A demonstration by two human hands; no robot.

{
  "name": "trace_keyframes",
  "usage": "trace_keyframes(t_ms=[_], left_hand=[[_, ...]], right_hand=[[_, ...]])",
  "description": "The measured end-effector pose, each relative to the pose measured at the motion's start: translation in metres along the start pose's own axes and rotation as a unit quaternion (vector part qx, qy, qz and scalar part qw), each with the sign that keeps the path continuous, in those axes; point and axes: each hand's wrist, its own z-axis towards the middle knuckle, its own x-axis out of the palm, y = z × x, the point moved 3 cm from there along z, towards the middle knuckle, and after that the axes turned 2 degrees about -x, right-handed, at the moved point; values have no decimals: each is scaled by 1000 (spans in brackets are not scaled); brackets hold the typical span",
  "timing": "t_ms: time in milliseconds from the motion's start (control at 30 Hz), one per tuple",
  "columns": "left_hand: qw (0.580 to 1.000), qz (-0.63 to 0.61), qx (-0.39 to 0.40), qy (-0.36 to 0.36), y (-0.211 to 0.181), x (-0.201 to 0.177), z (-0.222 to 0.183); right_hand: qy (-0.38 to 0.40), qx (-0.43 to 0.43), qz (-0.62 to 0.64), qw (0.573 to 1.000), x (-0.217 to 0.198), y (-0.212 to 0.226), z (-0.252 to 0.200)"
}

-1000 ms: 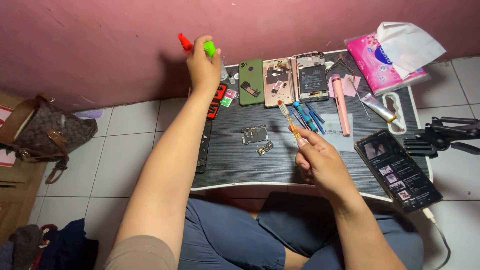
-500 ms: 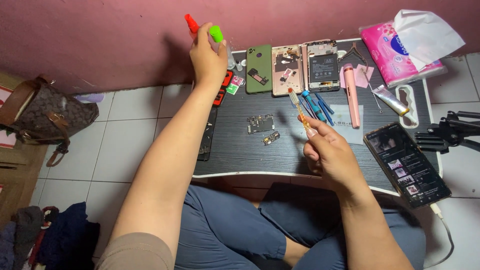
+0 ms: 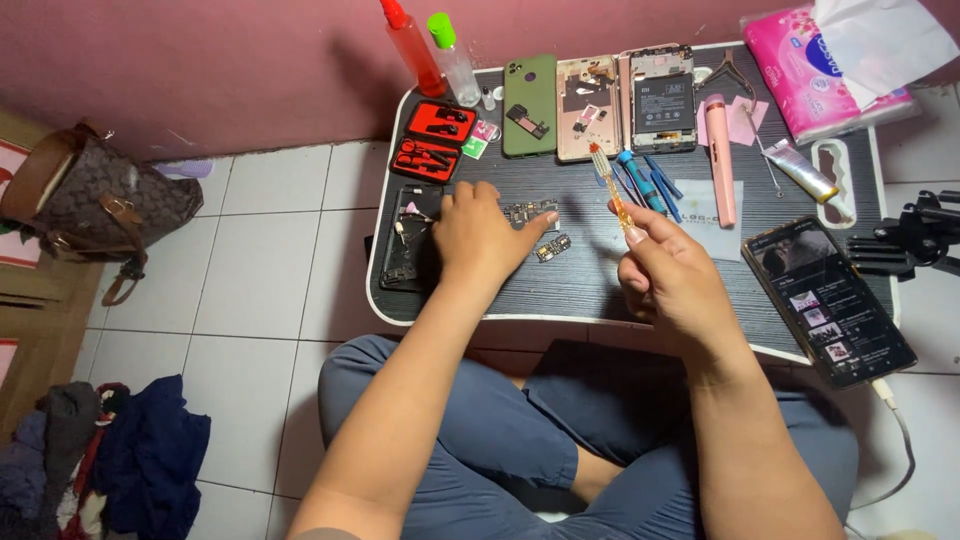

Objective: Cleaning a smartphone motherboard with a brush and reassembling it along with a battery into the phone chassis.

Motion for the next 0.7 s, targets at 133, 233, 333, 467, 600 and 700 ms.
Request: trace_keyframes(t_ms=[133, 233, 333, 467, 600, 700], left_hand=[[998, -52, -8, 24, 1, 11, 5], [993, -102, -38, 40, 7, 13, 10], [981, -189, -44, 14, 16, 20, 14], [798, -589, -127, 22, 26, 35, 16], [423, -883, -157, 134, 9, 30, -2], [386, -898, -122, 169, -16, 17, -12]], right_hand=[[7, -1, -17, 1000, -2, -1, 1], [-6, -1, -17, 1000, 2, 2, -2], [-5, -2, -11, 1000, 2, 1, -2], [6, -41, -95, 995, 3, -8, 2], [-6, -82, -322, 943, 30, 9, -18], [-33, -102, -432, 896, 47, 14, -29]])
